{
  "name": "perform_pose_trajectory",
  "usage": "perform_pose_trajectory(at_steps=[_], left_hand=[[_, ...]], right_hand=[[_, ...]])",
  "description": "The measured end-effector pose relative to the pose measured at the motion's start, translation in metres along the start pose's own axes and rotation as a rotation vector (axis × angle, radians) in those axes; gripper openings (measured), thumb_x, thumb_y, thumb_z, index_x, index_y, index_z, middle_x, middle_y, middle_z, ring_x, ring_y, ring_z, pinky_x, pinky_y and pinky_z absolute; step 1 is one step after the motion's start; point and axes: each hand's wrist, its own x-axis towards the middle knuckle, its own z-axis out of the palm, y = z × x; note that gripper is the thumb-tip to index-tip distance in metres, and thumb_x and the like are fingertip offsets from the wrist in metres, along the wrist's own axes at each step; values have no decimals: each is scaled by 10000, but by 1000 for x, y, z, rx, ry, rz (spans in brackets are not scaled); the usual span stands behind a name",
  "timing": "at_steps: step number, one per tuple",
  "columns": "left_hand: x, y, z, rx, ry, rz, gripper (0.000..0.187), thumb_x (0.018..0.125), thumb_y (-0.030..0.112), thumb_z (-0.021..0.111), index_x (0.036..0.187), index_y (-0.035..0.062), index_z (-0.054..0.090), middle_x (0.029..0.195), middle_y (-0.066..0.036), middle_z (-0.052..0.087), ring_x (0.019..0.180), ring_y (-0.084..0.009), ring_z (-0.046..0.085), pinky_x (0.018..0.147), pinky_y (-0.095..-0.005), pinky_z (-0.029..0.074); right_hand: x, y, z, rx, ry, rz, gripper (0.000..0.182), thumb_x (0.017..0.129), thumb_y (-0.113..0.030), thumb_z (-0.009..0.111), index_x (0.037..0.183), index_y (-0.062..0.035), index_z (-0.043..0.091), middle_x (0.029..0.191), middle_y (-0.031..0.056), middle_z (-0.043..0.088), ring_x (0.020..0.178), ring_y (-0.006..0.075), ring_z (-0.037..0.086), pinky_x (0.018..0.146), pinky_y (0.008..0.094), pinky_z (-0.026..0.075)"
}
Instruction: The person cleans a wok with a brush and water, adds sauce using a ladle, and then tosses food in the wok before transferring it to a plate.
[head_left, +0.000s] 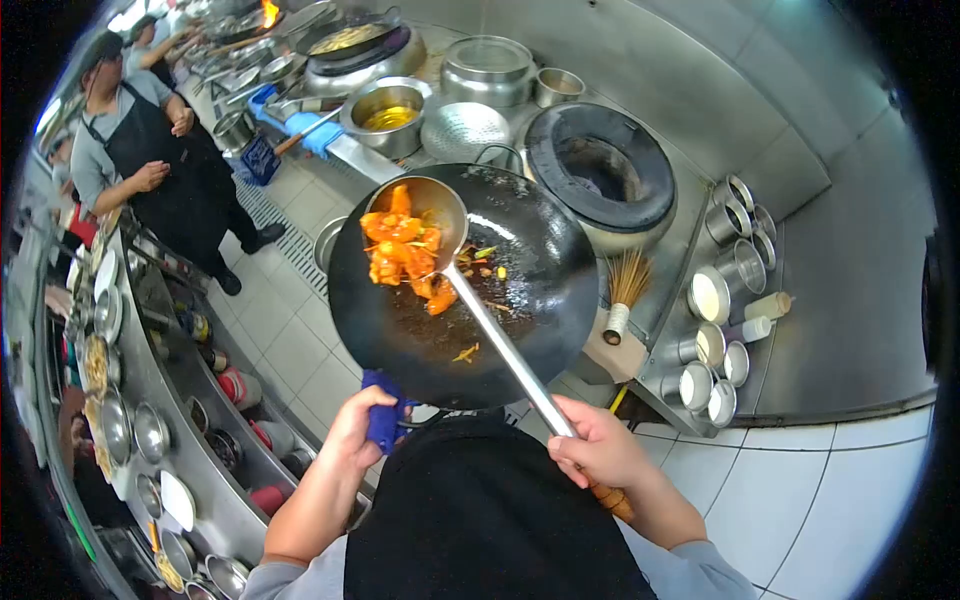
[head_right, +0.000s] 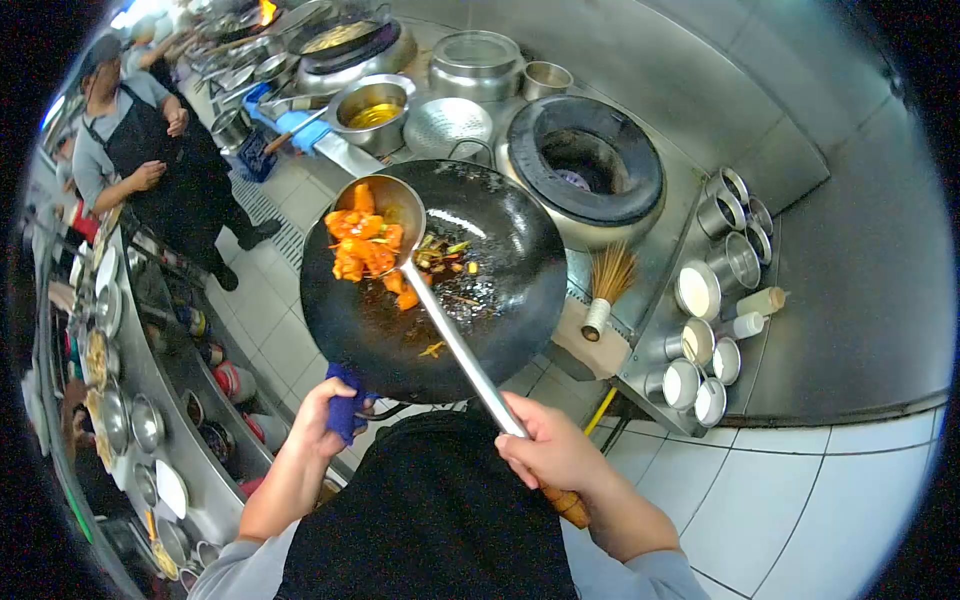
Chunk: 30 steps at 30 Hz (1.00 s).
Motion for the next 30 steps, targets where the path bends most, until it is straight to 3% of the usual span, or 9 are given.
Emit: perform_pose_trajectory(at_steps=[5, 7, 11, 17, 20, 23, 25, 27, 30], left_hand=[[56, 0, 60, 115, -60, -41, 333, 704, 162, 575, 1005, 45, 496, 832, -98, 579, 664, -191, 585, 443, -308, 455], [84, -4, 71, 112, -119, -46, 237, 725, 170, 572, 921, 48, 522, 727, -96, 593, 503, -184, 538, 394, -275, 443], [118, -12, 92, 141, -97, -71, 197, 728, 152, 572, 870, 27, 517, 702, -105, 586, 489, -173, 543, 361, -260, 423], [165, -16, 100, 184, -143, -73, 198, 730, 167, 575, 870, 34, 532, 713, -93, 589, 510, -161, 544, 394, -255, 433], [186, -16, 104, 254, -196, -82, 281, 726, 153, 548, 987, 59, 504, 777, -90, 587, 594, -179, 566, 410, -279, 458], [178, -15, 115, 249, -157, -31, 282, 810, 334, 593, 929, 82, 552, 742, -61, 593, 544, -139, 541, 403, -242, 403], [174, -12, 117, 229, -199, -41, 522, 836, 607, 521, 960, 102, 549, 735, -52, 593, 472, -123, 514, 339, -234, 376], [168, -11, 112, 199, -279, -49, 574, 834, 662, 467, 968, 110, 553, 738, -60, 594, 475, -123, 516, 337, -238, 377], [158, -14, 98, 157, -287, -61, 596, 839, 671, 442, 997, 106, 546, 729, -70, 583, 465, -127, 508, 345, -232, 380]], right_hand=[[-22, 3, -47, 83, 143, -14, 487, 860, -8, 460, 1333, 6, 345, 596, 20, 472, 372, 89, 442, 374, 212, 333], [-24, 12, -60, 119, 161, -24, 490, 851, -7, 463, 1327, 11, 348, 592, 28, 466, 363, 99, 438, 376, 219, 343], [-31, 24, -86, 220, 228, 0, 470, 850, -2, 449, 1312, 1, 360, 617, 34, 456, 375, 109, 427, 358, 226, 355], [-33, 33, -112, 232, 358, -13, 489, 832, -13, 473, 1310, -3, 367, 595, 34, 447, 365, 113, 422, 355, 228, 338], [-36, 32, -118, 197, 357, -1, 445, 829, -1, 464, 1269, -3, 400, 602, 30, 443, 371, 103, 413, 350, 222, 344], [-34, 35, -124, 164, 348, 20, 450, 822, 9, 454, 1268, 2, 402, 611, 30, 439, 382, 97, 408, 347, 216, 353], [-33, 38, -127, 161, 341, 27, 449, 821, 8, 458, 1266, 5, 402, 611, 29, 439, 388, 97, 410, 347, 215, 355], [-31, 38, -129, 154, 348, 53, 278, 834, -10, 475, 1112, -11, 464, 589, 12, 451, 375, 94, 426, 353, 223, 346], [-25, 39, -131, 168, 322, 64, 250, 834, -14, 476, 1084, -19, 468, 582, 8, 451, 376, 94, 428, 355, 228, 349]])
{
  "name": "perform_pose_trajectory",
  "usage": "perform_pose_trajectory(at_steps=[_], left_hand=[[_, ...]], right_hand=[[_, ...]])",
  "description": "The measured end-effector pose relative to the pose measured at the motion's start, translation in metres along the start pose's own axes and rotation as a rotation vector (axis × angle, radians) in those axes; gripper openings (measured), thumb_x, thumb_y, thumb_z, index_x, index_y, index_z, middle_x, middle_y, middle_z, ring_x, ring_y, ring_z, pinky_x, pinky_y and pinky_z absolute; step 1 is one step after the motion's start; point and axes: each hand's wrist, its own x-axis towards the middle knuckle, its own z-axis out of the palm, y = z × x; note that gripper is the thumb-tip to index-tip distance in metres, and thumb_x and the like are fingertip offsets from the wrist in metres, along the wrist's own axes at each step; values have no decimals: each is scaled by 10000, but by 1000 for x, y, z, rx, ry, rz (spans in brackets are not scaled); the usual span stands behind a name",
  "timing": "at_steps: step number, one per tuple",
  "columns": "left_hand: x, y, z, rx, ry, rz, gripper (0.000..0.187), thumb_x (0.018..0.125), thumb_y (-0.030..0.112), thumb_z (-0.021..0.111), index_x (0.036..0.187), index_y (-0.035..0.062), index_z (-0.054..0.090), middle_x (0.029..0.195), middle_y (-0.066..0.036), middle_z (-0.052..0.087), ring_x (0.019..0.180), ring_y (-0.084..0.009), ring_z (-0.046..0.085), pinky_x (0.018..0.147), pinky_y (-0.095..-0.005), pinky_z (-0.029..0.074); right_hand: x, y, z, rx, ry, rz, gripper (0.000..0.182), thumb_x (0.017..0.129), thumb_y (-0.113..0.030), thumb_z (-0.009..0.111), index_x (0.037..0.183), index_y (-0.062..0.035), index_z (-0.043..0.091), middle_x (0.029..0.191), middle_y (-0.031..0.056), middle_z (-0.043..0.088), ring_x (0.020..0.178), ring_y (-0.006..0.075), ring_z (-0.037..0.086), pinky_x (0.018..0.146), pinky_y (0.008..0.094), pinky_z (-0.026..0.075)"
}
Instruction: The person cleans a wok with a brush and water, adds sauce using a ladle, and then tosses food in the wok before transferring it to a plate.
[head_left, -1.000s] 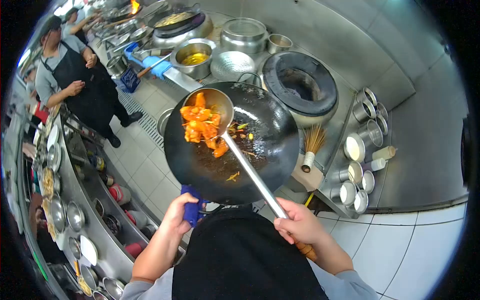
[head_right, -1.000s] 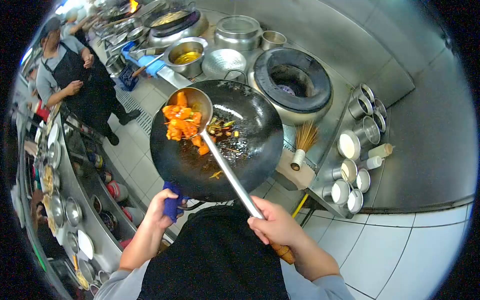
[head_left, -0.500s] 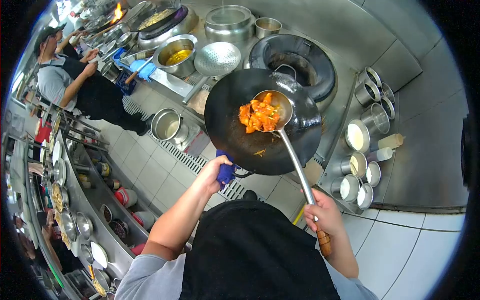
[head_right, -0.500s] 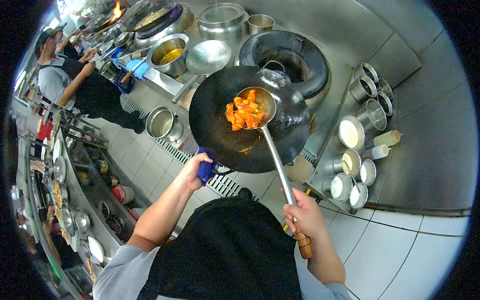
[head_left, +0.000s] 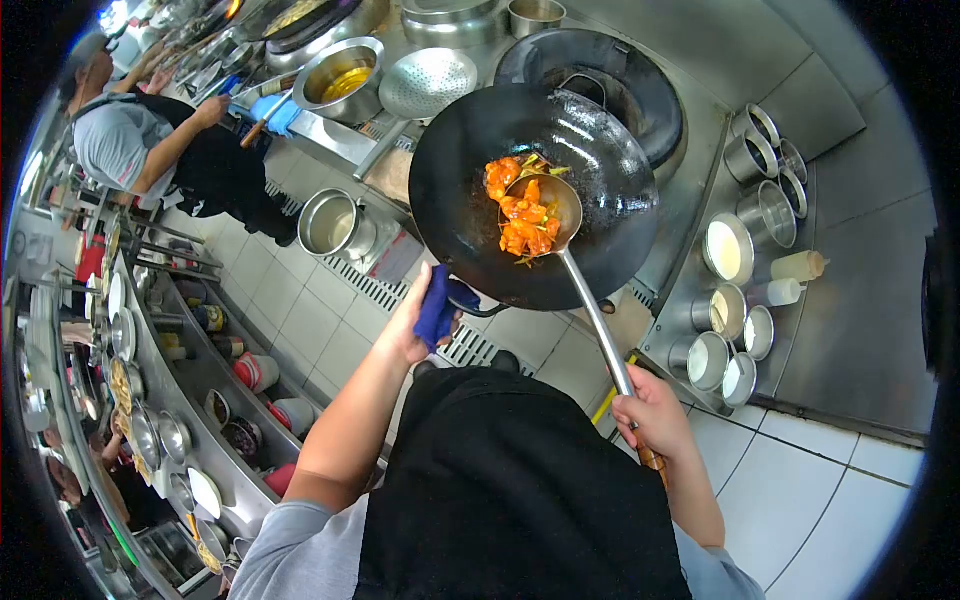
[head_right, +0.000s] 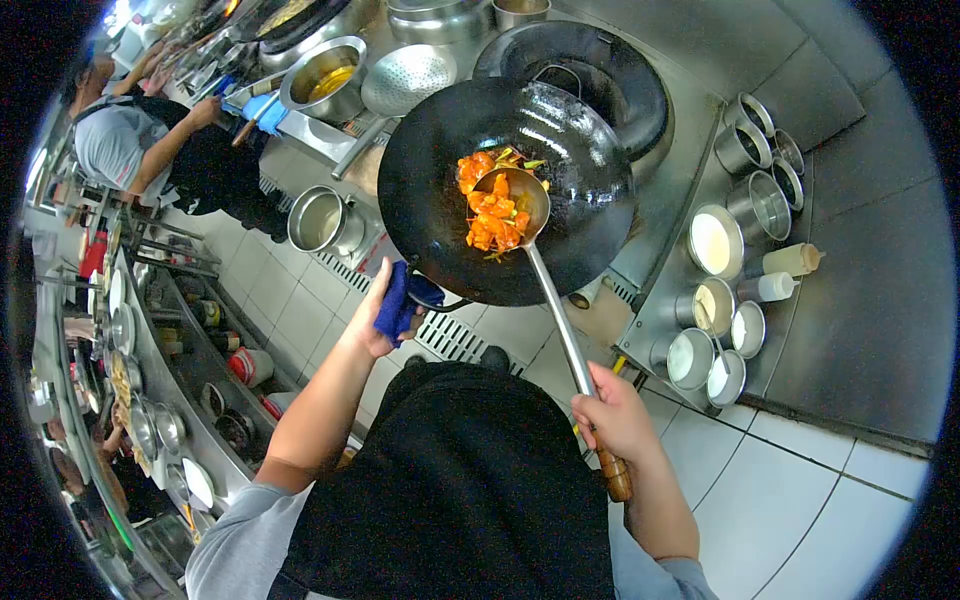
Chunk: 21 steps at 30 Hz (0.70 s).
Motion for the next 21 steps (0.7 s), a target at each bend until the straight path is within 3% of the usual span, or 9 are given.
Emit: perform_pose_trajectory(at_steps=[3, 5, 7, 9, 10, 12, 14, 17, 21], left_hand=[[-10, -5, -24, -28, -61, -69, 561, 855, 632, 464, 1022, 100, 530, 716, -69, 570, 478, -137, 519, 363, -235, 396], [-16, -9, -36, 24, 96, -93, 531, 882, 596, 438, 1067, 102, 505, 717, -82, 550, 470, -150, 499, 341, -230, 383], [-22, -12, -47, 25, 115, -123, 507, 878, 566, 469, 1067, 98, 509, 712, -82, 552, 471, -152, 502, 344, -229, 384], [-25, -18, -64, 57, 169, -180, 466, 847, 548, 537, 1013, 112, 532, 729, -65, 583, 527, -131, 542, 392, -231, 395], [-29, -18, -69, 80, 179, -216, 468, 837, 544, 547, 1007, 109, 544, 725, -51, 580, 535, -125, 543, 393, -237, 395], [-34, -16, -75, 87, 193, -233, 471, 836, 542, 549, 1005, 103, 546, 718, -50, 577, 529, -125, 539, 387, -238, 392], [-36, -17, -80, 67, 225, -255, 474, 835, 537, 551, 1004, 94, 547, 704, -51, 570, 519, -128, 533, 377, -238, 388], [-41, -14, -86, 67, 234, -232, 470, 836, 521, 558, 1011, 85, 540, 697, -62, 568, 508, -141, 531, 363, -234, 388], [-43, -9, -83, 93, 262, -240, 460, 837, 507, 563, 1026, 89, 532, 698, -63, 569, 514, -142, 530, 378, -245, 393]], right_hand=[[5, 4, -1, -4, 10, 48, 234, 831, -20, 474, 1066, -24, 467, 578, 7, 451, 376, 96, 435, 359, 231, 356], [10, 8, -2, 28, 8, 54, 215, 846, -37, 479, 1061, -27, 466, 580, 11, 461, 381, 102, 445, 363, 234, 363], [12, 11, -3, 61, 11, 57, 197, 861, -55, 484, 1056, -29, 465, 582, 15, 471, 386, 109, 455, 367, 236, 369], [14, 14, -5, 56, -30, 20, 354, 893, -93, 465, 1236, -13, 423, 663, 56, 523, 415, 119, 482, 394, 235, 404], [16, 15, -6, 60, -15, 20, 354, 893, -93, 465, 1236, -13, 423, 663, 56, 523, 415, 119, 482, 394, 235, 404], [16, 20, -9, 28, -24, 59, 192, 933, -191, 498, 1050, -41, 474, 700, 65, 585, 471, 139, 537, 427, 249, 434], [15, 19, -11, 78, -3, 83, 200, 939, -212, 487, 1045, -43, 483, 735, 74, 600, 504, 147, 556, 457, 259, 454], [17, 28, -15, 141, -28, 74, 289, 966, -320, 435, 1036, -50, 510, 799, 98, 623, 593, 177, 595, 533, 286, 493], [26, 49, -25, 356, -65, 90, 489, 975, -432, 356, 1162, -4, 504, 817, 161, 614, 636, 239, 615, 594, 335, 521]])
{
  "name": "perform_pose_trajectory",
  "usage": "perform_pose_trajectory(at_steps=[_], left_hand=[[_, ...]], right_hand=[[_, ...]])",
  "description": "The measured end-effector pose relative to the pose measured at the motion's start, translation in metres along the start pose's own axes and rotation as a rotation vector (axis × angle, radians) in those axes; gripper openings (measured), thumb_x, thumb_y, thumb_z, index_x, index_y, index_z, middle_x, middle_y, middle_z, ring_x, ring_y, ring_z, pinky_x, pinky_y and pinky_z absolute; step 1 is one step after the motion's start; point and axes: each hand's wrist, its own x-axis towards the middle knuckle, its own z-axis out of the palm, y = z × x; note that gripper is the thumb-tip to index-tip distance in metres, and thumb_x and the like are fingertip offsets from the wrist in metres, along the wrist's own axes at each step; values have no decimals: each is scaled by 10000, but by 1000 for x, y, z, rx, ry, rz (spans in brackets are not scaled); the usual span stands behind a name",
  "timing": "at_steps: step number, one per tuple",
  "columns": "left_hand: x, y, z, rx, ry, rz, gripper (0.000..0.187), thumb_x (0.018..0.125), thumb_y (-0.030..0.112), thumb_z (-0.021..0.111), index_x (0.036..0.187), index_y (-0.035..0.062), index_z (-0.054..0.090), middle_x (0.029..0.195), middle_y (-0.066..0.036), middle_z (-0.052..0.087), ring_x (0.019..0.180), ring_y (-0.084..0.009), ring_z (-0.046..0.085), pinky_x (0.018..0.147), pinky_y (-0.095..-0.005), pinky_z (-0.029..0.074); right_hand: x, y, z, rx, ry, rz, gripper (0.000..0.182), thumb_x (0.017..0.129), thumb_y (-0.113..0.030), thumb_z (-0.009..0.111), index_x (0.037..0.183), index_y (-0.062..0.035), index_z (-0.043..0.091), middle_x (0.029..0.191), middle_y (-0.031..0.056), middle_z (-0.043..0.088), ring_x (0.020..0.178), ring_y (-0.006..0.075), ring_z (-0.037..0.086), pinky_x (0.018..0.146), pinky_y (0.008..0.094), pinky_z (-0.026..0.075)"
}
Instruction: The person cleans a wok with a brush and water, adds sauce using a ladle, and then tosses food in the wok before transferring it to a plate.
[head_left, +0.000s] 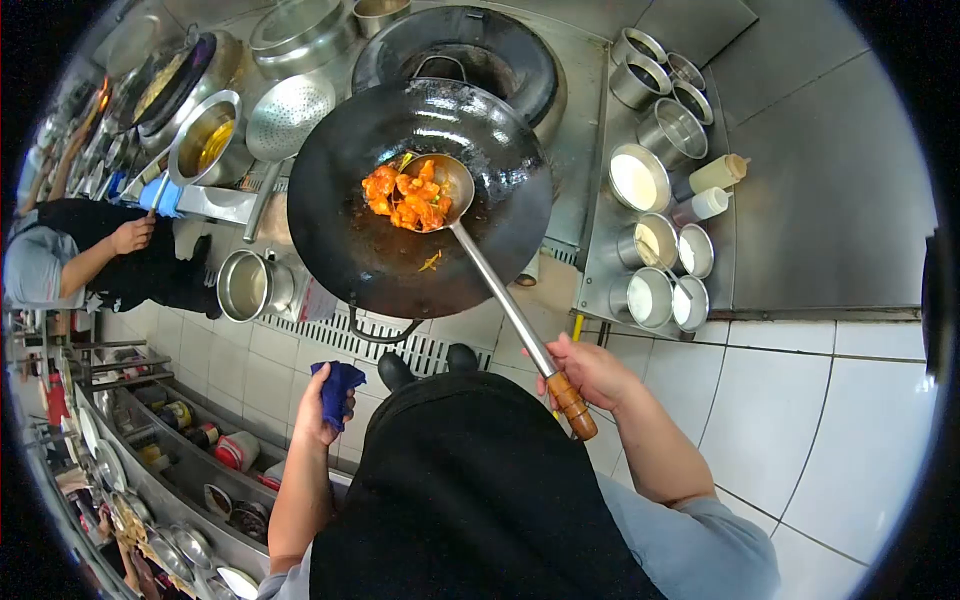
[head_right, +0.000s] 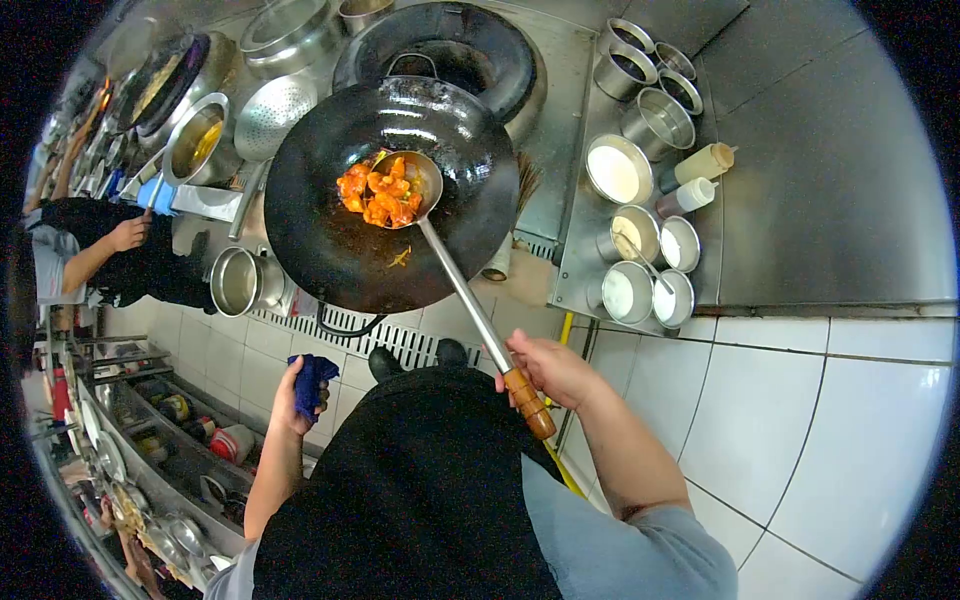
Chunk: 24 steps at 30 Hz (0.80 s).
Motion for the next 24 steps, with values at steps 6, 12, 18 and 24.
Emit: perform_pose_trajectory(at_steps=[6, 12, 18, 24], left_hand=[[-6, 6, 3, 27, 51, 4, 470, 838, 497, 568, 1043, 76, 528, 717, -66, 583, 542, -145, 546, 406, -253, 414], [-8, -2, 0, 52, 87, 5, 503, 830, 494, 582, 1061, 51, 525, 729, -71, 590, 558, -145, 564, 425, -246, 437], [-13, -21, -11, 10, 91, 11, 506, 816, 504, 593, 1034, 50, 546, 723, -65, 603, 562, -146, 573, 432, -250, 443], [-19, -46, -42, -112, 165, 18, 499, 814, 503, 597, 1013, 47, 558, 724, -72, 609, 544, -152, 571, 422, -255, 442]], right_hand=[[5, 0, -20, -448, 338, -48, 386, 950, -372, 470, 1034, -13, 585, 748, 53, 585, 616, 132, 570, 558, 275, 478], [31, -46, -21, -712, 496, -434, 76, 852, -108, 628, 878, -44, 595, 734, -56, 543, 672, 20, 470, 600, 187, 380], [119, -129, 33, -1244, 293, -752, 125, 777, -143, 633, 800, -20, 640, 730, 111, 596, 717, 224, 598, 664, 330, 475], [219, -154, 29, -1661, 397, -698, 109, 740, -148, 607, 757, -74, 686, 802, 136, 637, 783, 307, 619, 707, 407, 491]])
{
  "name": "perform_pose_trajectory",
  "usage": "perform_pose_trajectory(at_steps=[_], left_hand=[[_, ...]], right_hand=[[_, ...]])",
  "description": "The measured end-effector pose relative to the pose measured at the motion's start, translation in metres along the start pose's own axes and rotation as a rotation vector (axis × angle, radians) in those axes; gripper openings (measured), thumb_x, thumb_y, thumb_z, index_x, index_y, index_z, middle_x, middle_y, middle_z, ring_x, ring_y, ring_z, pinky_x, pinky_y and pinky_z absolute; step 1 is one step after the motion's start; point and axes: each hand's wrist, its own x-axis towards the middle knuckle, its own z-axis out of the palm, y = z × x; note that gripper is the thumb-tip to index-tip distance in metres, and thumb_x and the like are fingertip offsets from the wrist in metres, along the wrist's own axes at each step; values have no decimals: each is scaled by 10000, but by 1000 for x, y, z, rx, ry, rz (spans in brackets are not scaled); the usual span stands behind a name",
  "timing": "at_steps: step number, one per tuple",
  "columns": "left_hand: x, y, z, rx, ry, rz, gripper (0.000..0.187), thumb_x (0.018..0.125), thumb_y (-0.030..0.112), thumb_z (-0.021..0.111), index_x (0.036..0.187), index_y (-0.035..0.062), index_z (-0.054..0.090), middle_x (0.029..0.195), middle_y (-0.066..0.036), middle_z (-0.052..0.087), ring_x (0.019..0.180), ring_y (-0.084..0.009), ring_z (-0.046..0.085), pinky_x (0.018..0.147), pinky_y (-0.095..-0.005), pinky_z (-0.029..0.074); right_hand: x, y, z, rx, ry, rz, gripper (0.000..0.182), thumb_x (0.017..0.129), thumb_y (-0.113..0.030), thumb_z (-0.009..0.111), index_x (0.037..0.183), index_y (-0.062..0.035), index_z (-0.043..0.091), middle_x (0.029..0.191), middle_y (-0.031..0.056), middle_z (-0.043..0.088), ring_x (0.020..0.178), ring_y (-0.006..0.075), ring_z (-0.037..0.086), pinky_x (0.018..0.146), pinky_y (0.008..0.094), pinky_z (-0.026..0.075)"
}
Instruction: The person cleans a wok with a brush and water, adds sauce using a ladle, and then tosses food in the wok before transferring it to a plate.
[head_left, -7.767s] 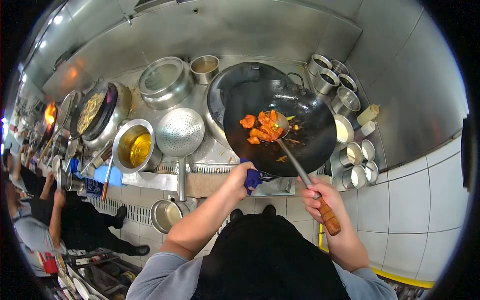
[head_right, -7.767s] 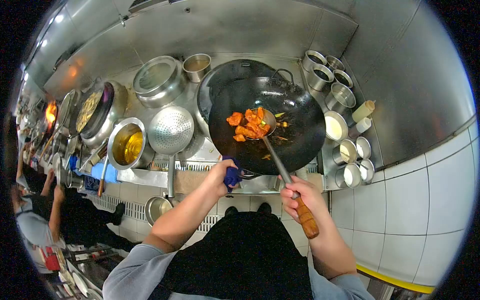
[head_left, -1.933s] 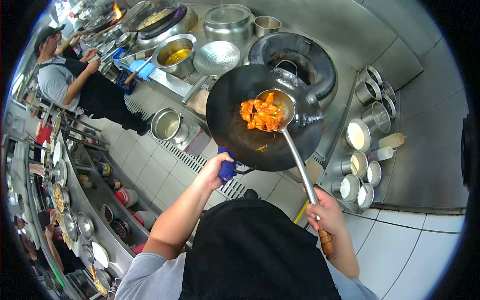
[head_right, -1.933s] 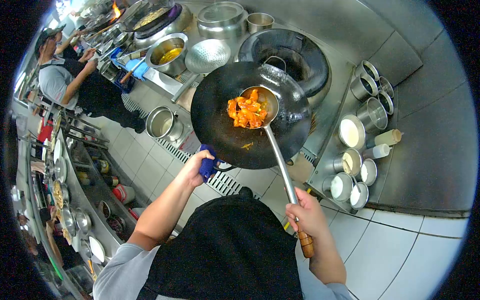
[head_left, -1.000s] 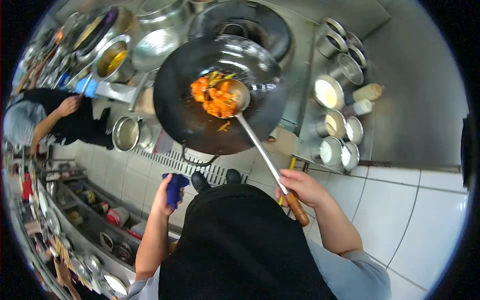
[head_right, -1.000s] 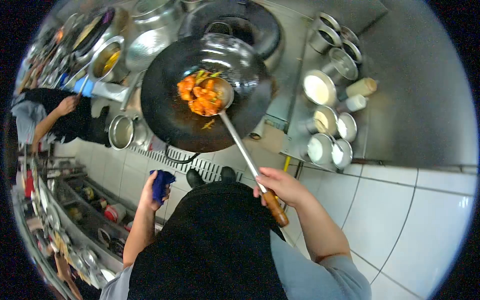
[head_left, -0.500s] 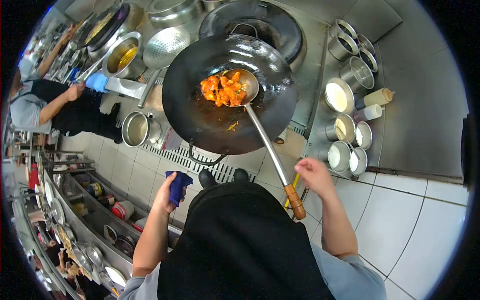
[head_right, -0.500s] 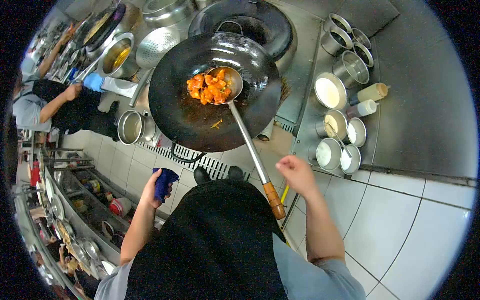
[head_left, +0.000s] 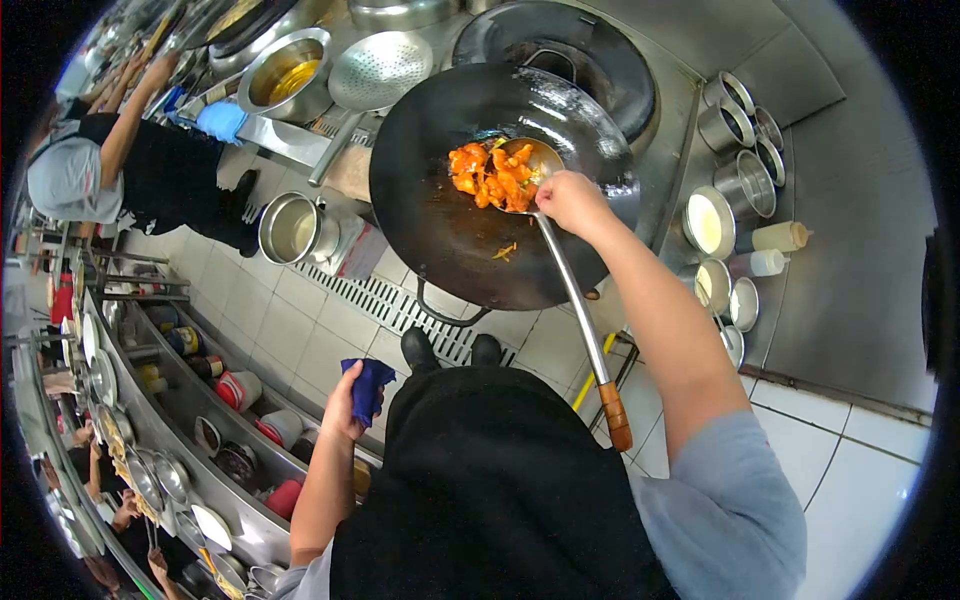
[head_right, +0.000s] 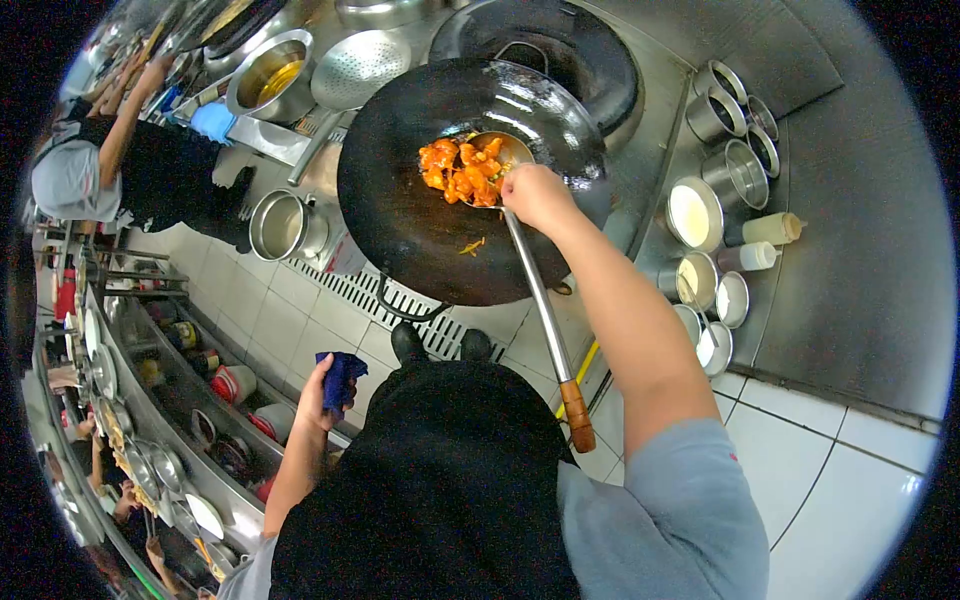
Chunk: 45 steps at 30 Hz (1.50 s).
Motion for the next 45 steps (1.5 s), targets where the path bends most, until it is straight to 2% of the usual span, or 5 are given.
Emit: perform_pose_trajectory(at_steps=[17, 26, 41, 43, 45], left_hand=[[-6, 4, -40, -170, 93, 23, 499, 806, 537, 590, 992, 76, 545, 702, -63, 581, 513, -155, 540, 390, -256, 398], [0, 17, -29, -150, 26, 60, 462, 837, 509, 565, 999, 78, 530, 703, -68, 572, 500, -163, 523, 380, -260, 389], [-1, 23, -2, 22, -54, 104, 510, 812, 540, 579, 1021, 76, 552, 694, -63, 582, 516, -147, 542, 419, -253, 401], [-7, 19, 4, 27, -22, 111, 497, 828, 536, 556, 1002, 71, 549, 690, -64, 573, 499, -155, 530, 393, -255, 396], [-9, 22, 10, 26, 2, 134, 487, 844, 532, 533, 982, 65, 547, 687, -64, 565, 481, -163, 518, 367, -256, 390]], right_hand=[[26, -4, 5, -271, -160, 119, 122, 696, -185, 655, 740, -84, 708, 763, 140, 664, 755, 286, 648, 730, 383, 506], [-45, -23, -78, 1120, -144, 318, 159, 821, -136, 653, 929, -20, 672, 890, 16, 663, 728, 62, 497, 664, 216, 376], [-151, 35, -116, 1639, 157, -28, 154, 849, -118, 551, 811, 1, 640, 787, 78, 603, 649, 181, 525, 587, 279, 412], [-157, 89, -48, -212, 173, 502, 192, 849, -134, 540, 842, 26, 646, 776, 146, 651, 698, 208, 613, 615, 311, 462], [-170, 87, -33, 267, 164, 717, 201, 829, -132, 534, 895, 6, 664, 838, 209, 655, 796, 321, 639, 704, 405, 496]])
